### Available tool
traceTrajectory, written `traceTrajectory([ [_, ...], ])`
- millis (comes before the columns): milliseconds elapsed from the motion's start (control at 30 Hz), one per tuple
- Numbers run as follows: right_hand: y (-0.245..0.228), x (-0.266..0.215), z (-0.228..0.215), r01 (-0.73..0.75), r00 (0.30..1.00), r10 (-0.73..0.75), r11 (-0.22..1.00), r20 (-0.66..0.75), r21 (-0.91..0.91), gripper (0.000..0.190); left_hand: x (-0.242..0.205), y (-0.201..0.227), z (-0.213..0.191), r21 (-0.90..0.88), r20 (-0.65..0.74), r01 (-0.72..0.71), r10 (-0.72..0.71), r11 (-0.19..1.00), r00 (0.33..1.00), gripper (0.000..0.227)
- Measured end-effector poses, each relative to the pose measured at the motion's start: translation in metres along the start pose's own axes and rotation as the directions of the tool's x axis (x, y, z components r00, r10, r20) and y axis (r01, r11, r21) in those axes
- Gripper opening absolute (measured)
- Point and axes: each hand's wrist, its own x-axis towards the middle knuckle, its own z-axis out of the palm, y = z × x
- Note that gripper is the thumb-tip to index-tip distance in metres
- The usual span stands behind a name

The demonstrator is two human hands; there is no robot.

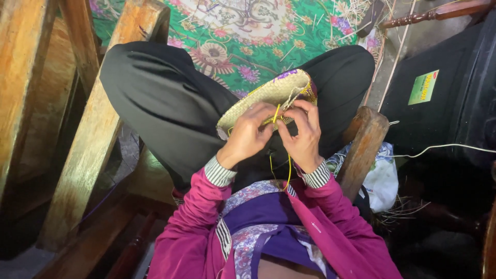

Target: Finishing the edges of a hand-woven pouch by threading a yellow cord through the weave.

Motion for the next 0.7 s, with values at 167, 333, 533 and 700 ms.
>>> traceTrajectory([
  [167, 0.002, -0.003, 0.001, 0.047, 0.999, -0.048, 0.996, -0.015, -0.080, 0.009, 0.000, 0.004, 0.009, 0.102, -0.071, -0.030, 0.037, 0.994, 0.997, 0.020],
  [333, 0.000, 0.001, -0.006, 0.016, 0.998, -0.024, 0.991, -0.062, -0.136, 0.004, 0.014, 0.019, 0.004, 0.251, -0.024, -0.139, 0.150, 0.958, 0.988, 0.015],
  [533, -0.001, 0.009, 0.002, -0.068, 0.997, 0.069, 0.997, -0.030, 0.022, 0.003, 0.008, -0.003, 0.015, 0.475, -0.205, 0.069, 0.033, 0.877, 0.978, 0.007],
  [700, 0.012, 0.006, 0.015, 0.046, 0.992, -0.054, 0.996, -0.110, -0.077, 0.016, 0.006, -0.006, 0.005, 0.398, -0.165, -0.029, 0.103, 0.917, 0.981, 0.005],
])
